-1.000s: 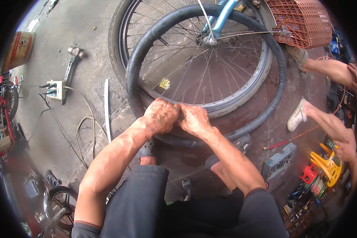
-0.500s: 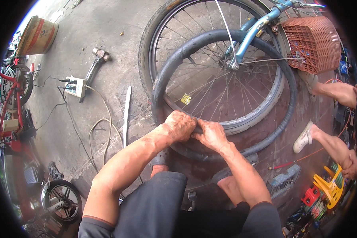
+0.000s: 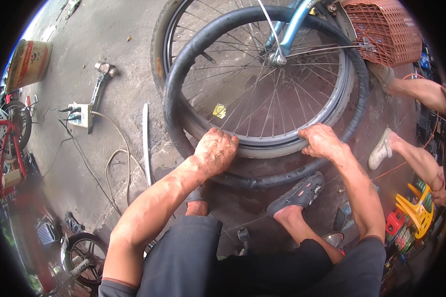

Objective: The person carries a basin of water, uses an air hose to inflate a bicycle inner tube, and submerges it in the water to check for leaks. They then place the inner tube onto a bicycle wheel rim by hand.

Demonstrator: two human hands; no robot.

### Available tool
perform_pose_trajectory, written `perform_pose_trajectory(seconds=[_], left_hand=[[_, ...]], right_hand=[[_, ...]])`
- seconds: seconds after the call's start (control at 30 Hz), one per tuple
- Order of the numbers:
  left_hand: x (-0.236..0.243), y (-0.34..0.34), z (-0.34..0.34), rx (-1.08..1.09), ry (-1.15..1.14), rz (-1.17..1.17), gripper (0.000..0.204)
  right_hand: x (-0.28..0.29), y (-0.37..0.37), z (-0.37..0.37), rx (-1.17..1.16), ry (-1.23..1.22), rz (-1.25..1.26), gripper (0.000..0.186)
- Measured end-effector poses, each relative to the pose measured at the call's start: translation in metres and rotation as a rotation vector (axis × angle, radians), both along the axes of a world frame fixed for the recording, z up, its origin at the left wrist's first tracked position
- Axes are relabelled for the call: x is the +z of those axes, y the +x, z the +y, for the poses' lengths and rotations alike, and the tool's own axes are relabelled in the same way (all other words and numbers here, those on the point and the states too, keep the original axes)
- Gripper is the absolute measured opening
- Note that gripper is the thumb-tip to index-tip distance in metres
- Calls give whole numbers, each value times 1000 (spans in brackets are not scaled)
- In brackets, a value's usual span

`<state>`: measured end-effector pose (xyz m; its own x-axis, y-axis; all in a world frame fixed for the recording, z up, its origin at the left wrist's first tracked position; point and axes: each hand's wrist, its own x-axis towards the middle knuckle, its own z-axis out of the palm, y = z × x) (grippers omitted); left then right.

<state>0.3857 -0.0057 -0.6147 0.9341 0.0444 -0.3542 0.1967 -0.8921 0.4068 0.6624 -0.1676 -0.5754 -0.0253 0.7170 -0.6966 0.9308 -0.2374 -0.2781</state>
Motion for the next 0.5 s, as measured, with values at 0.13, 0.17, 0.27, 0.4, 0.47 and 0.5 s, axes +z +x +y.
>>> perform_pose_trajectory(seconds=[0.13, 0.17, 0.27, 0.4, 0.47, 0.5], left_hand=[[-3, -7, -2, 18, -4, -181, 14], [-4, -5, 0, 9, -25, -219, 15], [-7, -8, -3, 50, -97, -240, 16], [1, -16, 0, 42, -92, -230, 22], [6, -21, 6, -11, -51, -237, 27], [7, -22, 8, -33, -29, -248, 30]], right_hand=[[-5, -33, 12, 96, -143, 16, 38], [-24, -51, 3, 45, -21, 117, 37], [-29, -122, 31, -263, 167, 345, 36], [-28, -133, 33, -348, 252, 416, 31], [-28, -98, 15, -177, 198, 295, 37], [-22, -73, 9, -127, 84, 240, 40]])
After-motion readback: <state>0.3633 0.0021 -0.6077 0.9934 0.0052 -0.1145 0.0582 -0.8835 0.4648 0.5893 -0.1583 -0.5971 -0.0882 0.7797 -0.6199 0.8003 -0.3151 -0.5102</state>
